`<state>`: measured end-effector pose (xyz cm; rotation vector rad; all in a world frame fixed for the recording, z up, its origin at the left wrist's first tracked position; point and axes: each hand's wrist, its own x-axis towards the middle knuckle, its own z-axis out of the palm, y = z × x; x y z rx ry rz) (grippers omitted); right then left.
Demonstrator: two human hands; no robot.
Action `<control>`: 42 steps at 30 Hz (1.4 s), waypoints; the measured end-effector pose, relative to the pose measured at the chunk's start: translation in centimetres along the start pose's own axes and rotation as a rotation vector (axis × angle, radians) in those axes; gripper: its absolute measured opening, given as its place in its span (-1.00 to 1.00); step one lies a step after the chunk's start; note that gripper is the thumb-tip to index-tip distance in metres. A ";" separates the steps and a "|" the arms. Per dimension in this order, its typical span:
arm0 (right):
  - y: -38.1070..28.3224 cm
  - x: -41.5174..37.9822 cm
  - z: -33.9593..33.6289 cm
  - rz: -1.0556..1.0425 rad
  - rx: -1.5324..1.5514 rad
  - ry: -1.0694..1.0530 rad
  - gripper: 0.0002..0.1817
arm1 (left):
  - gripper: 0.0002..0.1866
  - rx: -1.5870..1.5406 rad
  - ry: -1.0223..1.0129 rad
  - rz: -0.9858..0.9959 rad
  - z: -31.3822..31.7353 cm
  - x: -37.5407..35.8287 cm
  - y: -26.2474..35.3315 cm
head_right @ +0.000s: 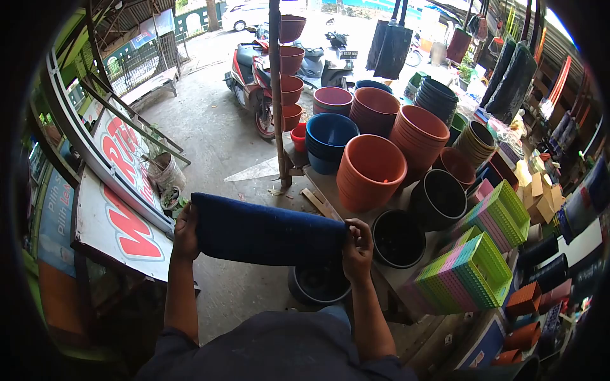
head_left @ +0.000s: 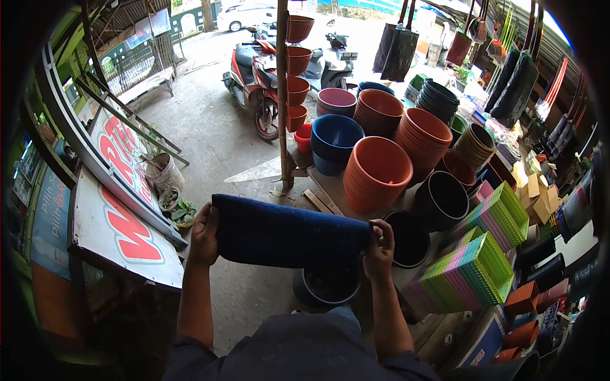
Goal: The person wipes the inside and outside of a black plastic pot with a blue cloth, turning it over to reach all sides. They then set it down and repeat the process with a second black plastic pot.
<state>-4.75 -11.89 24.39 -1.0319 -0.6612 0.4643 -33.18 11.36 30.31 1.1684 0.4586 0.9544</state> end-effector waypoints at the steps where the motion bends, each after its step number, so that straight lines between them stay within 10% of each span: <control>1: -0.1 0.0 -0.1 0.025 0.028 0.019 -0.90 | -0.72 0.000 0.002 -0.002 -0.1 0.0 -0.2; 12: -0.7 0.9 0.9 0.110 0.236 -0.002 -0.76 | -0.70 -0.010 -0.012 -0.030 1.1 -1.1 0.1; 18: 11.7 -5.8 5.7 0.914 0.360 -0.350 -0.06 | -0.67 -0.030 -0.037 -0.197 5.2 -3.4 1.7; 24: 14.5 -9.3 12.1 1.181 0.877 -0.697 0.38 | -0.57 -0.205 0.110 -0.252 4.5 -4.8 4.4; 27: 12.9 -8.4 11.5 1.082 1.344 -0.826 0.35 | -0.54 -0.243 0.273 -0.235 5.6 -5.6 5.2; 32: 9.0 -7.0 9.2 1.117 0.836 -0.439 -0.36 | -0.52 -0.464 0.250 -0.319 3.0 -6.3 3.3; 42: 9.8 -7.3 5.4 0.949 0.365 -0.038 -0.65 | -0.62 0.123 0.352 -0.208 -0.2 -6.3 -0.9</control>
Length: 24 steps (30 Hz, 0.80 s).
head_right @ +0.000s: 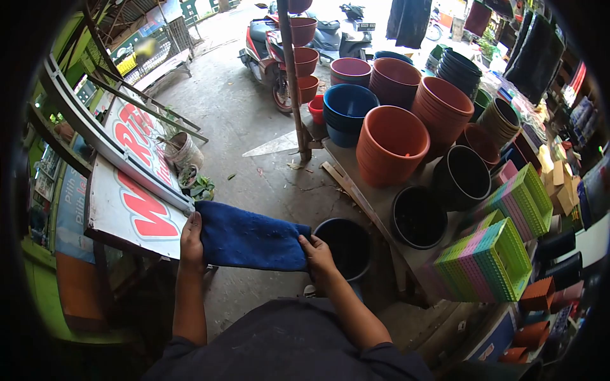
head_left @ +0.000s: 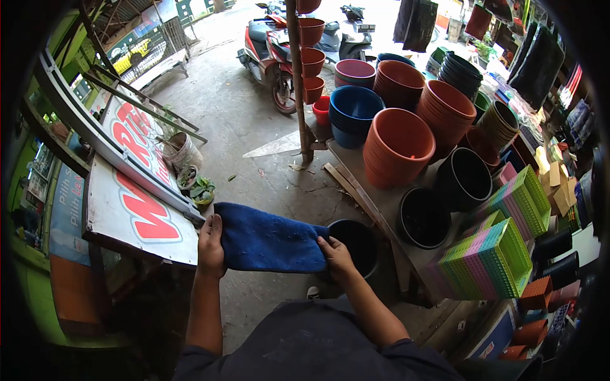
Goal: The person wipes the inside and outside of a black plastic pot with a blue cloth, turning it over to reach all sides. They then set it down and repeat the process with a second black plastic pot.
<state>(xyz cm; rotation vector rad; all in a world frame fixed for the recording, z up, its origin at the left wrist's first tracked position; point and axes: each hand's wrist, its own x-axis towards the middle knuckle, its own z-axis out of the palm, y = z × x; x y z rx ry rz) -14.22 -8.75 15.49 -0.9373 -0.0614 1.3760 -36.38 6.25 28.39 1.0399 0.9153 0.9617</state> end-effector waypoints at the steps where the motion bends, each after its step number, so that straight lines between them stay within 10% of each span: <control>1: 0.4 0.7 -1.3 -0.111 -0.111 0.075 -0.65 | -0.64 0.133 0.027 0.089 -0.8 0.4 -1.6; 7: -1.9 -1.1 -3.8 -0.328 -0.385 0.253 -0.75 | -0.68 0.511 -0.044 0.061 -0.1 -2.0 -7.3; 16: -0.6 -4.1 1.6 -0.671 -1.151 0.169 -0.74 | -0.65 0.041 -0.256 -0.203 5.5 -5.9 -16.6; 24: 0.7 -4.1 1.7 -0.719 -1.406 0.027 -0.38 | -0.59 0.066 -0.322 -0.092 7.9 -6.6 -16.8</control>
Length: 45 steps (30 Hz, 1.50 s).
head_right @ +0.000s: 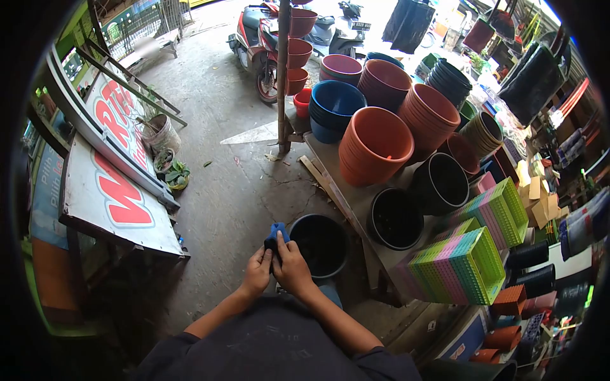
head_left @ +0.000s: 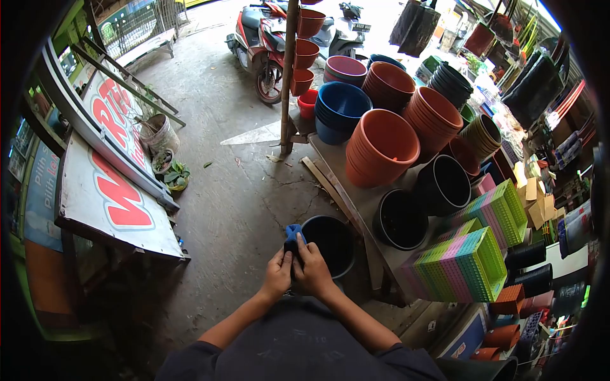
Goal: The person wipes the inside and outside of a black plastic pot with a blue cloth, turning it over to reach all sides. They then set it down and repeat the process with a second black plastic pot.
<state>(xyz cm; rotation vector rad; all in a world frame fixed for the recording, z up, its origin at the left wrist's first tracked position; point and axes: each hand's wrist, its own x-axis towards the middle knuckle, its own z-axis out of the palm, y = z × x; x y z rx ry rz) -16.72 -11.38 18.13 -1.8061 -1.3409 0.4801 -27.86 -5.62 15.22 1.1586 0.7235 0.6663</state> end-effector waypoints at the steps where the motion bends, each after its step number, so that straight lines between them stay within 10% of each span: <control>1: 0.0 0.0 0.1 0.001 -0.002 -0.001 -0.38 | -0.59 -0.006 0.016 -0.003 0.2 0.0 0.1; 16: 0.2 3.0 -3.3 -0.097 0.547 -0.510 -0.26 | -0.62 -0.360 0.033 -0.121 -2.3 1.8 2.0; 21: 0.5 4.0 -3.4 0.132 -0.036 0.374 -0.49 | -0.54 -0.819 -0.114 -0.361 -2.4 1.7 6.2; 23: 1.2 4.0 -3.7 0.674 0.967 -0.093 -0.52 | -0.55 -0.750 -0.086 -0.375 -2.3 1.8 6.0; 25: 1.8 3.3 -2.5 0.737 0.984 -0.102 -0.58 | -0.56 -0.681 -0.062 -0.391 -2.3 2.1 4.8; 29: 3.9 2.5 -0.7 0.413 0.662 0.168 -0.67 | -0.62 -0.285 0.085 -0.230 -2.6 2.4 1.2; 35: 5.1 -0.2 -0.1 0.194 -0.080 0.236 -0.18 | -0.64 -0.160 0.061 -0.257 -2.6 2.8 -2.7; 37: 4.9 -1.2 0.4 0.343 0.440 -0.166 -0.01 | -0.59 -0.098 -0.017 -0.287 -1.6 2.5 -2.0; 40: 5.4 -1.6 0.2 0.600 0.612 -0.130 -0.17 | -0.12 -0.254 -0.266 -0.600 -0.6 1.7 -1.9; 45: 9.7 -3.1 -0.5 0.990 1.128 -0.042 -0.61 | -0.17 -0.365 -0.300 -0.601 0.5 1.7 -4.4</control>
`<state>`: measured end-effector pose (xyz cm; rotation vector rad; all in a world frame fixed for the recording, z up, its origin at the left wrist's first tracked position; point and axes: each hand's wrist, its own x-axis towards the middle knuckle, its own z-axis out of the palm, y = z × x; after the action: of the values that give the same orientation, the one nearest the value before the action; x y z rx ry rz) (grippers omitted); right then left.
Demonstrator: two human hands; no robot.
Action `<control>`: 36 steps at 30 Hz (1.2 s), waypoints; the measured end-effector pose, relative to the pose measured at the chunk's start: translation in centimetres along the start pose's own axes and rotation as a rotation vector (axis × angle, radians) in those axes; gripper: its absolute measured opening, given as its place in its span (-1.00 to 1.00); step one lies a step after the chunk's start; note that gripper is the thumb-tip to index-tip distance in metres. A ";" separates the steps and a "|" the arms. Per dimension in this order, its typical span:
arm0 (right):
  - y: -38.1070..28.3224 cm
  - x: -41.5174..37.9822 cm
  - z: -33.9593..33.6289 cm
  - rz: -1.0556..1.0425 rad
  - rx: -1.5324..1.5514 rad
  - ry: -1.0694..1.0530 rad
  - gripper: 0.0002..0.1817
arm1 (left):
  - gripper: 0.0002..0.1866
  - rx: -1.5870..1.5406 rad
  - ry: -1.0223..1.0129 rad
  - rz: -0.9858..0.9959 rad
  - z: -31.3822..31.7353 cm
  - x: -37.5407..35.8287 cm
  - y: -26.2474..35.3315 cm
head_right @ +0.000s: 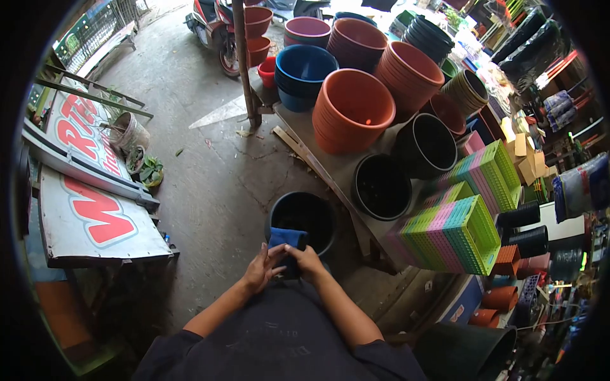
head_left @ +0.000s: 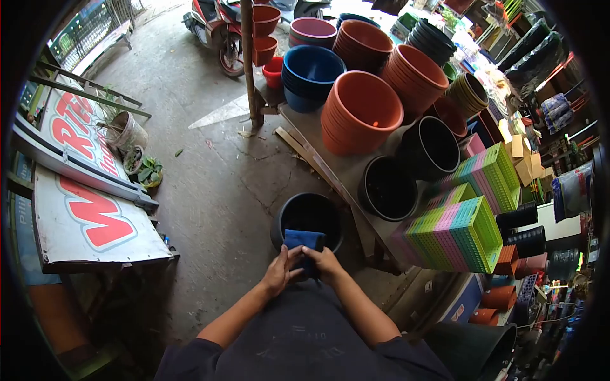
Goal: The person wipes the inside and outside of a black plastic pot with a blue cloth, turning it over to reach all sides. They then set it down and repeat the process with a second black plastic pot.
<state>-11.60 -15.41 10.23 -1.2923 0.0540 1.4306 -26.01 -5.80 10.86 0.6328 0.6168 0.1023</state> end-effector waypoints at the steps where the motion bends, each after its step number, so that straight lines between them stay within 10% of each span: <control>1: -0.2 0.4 -1.0 0.077 0.080 0.071 -0.65 | -0.26 0.128 0.085 0.033 -0.1 0.6 0.4; 6: -1.7 1.0 -5.4 0.269 0.386 -0.056 -0.55 | -0.49 0.649 0.620 0.372 -2.0 5.5 -1.7; 10: -4.4 0.3 -5.8 0.232 0.329 -0.136 -0.52 | -0.37 0.367 0.361 0.019 -1.1 8.2 -2.1; 14: -3.4 2.7 -9.4 0.252 0.018 -0.114 -0.44 | -0.38 0.948 0.705 0.176 1.9 9.8 -3.9; 22: -1.2 9.5 -16.6 0.368 -0.062 0.025 -0.51 | -0.49 0.877 0.826 -0.034 -2.6 14.0 -9.2; 27: 4.3 15.8 -23.2 -0.034 -0.706 0.414 -0.57 | -0.44 1.145 0.876 0.010 -7.0 14.4 -9.5; 36: 5.4 19.3 -25.9 0.316 -0.763 0.434 -0.47 | -0.45 1.138 0.906 -0.131 -11.8 17.0 -7.3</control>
<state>6.18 -21.38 -16.59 -2.2961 -0.0023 1.4591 -19.49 -0.94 -9.52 1.6723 1.6245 -0.1156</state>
